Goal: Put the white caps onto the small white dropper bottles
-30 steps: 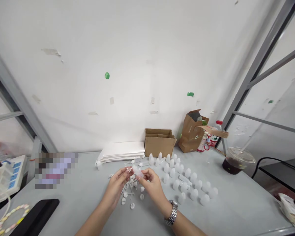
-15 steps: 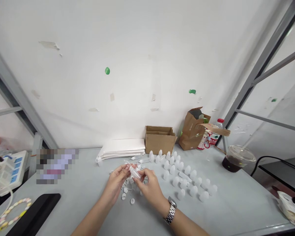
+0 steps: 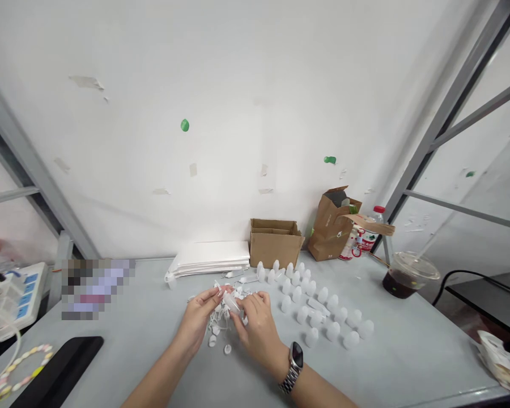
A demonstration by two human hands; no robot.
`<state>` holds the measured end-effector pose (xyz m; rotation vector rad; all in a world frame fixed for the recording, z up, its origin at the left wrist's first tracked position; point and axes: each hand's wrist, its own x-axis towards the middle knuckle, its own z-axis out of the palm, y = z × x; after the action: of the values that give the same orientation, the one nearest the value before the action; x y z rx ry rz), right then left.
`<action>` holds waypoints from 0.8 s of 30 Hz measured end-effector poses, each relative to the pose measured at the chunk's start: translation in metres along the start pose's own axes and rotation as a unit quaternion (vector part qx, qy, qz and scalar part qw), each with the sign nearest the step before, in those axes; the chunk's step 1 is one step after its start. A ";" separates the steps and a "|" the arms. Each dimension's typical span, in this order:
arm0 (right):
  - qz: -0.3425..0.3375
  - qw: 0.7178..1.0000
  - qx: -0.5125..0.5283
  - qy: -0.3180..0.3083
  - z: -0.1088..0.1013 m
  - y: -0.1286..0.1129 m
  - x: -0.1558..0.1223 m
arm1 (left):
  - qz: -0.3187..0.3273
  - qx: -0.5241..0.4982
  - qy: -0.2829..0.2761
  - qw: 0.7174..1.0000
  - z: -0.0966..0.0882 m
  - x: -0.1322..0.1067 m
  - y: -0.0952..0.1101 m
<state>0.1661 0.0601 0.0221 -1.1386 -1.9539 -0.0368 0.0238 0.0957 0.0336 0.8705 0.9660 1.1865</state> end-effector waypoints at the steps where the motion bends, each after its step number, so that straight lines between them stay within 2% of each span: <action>1: 0.019 1.000 0.022 0.000 0.000 0.000 0.000 | 0.004 0.009 -0.005 1.000 -0.001 0.001 -0.001; 4: 0.123 0.984 0.128 -0.003 -0.001 0.000 0.002 | 0.007 0.020 -0.008 1.000 -0.003 0.003 -0.003; 6: 0.209 0.953 0.219 -0.016 -0.003 0.000 0.006 | 0.009 0.016 -0.009 1.000 -0.003 0.003 -0.003; 8: 0.275 0.908 0.314 -0.043 -0.005 0.000 0.011 | 0.021 0.011 -0.015 1.000 -0.001 0.003 -0.001; 10: 0.306 0.869 0.383 -0.067 -0.006 0.000 0.016 | 0.036 0.013 -0.022 0.999 0.000 0.001 0.001; 12: 0.306 0.857 0.407 -0.074 -0.006 0.001 0.017 | 0.049 0.018 -0.017 0.998 0.002 0.000 0.003; 14: 0.284 0.878 0.381 -0.067 -0.005 0.002 0.015 | 0.055 0.019 -0.007 0.998 0.004 -0.001 0.003; 16: 0.245 0.918 0.308 -0.050 -0.002 0.003 0.011 | 0.054 0.015 -0.001 0.998 0.005 -0.001 0.002; 18: 0.186 0.961 0.204 -0.034 0.000 0.004 0.006 | 0.046 0.009 0.004 0.999 0.004 -0.001 0.001; 20: 0.105 0.989 0.099 -0.025 0.002 0.005 0.003 | 0.037 0.002 0.018 0.999 0.004 0.000 -0.002; 22: 0.029 0.999 0.017 -0.014 0.004 0.004 0.002 | 0.032 -0.001 0.036 0.999 0.003 0.000 -0.004; 24: -0.016 0.999 -0.033 0.009 0.005 0.004 0.002 | 0.031 0.003 0.055 0.998 0.003 0.000 -0.006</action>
<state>0.1650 0.0658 0.0186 -1.1457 -1.9676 -0.1276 0.0286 0.0950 0.0292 0.8519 1.0369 1.2955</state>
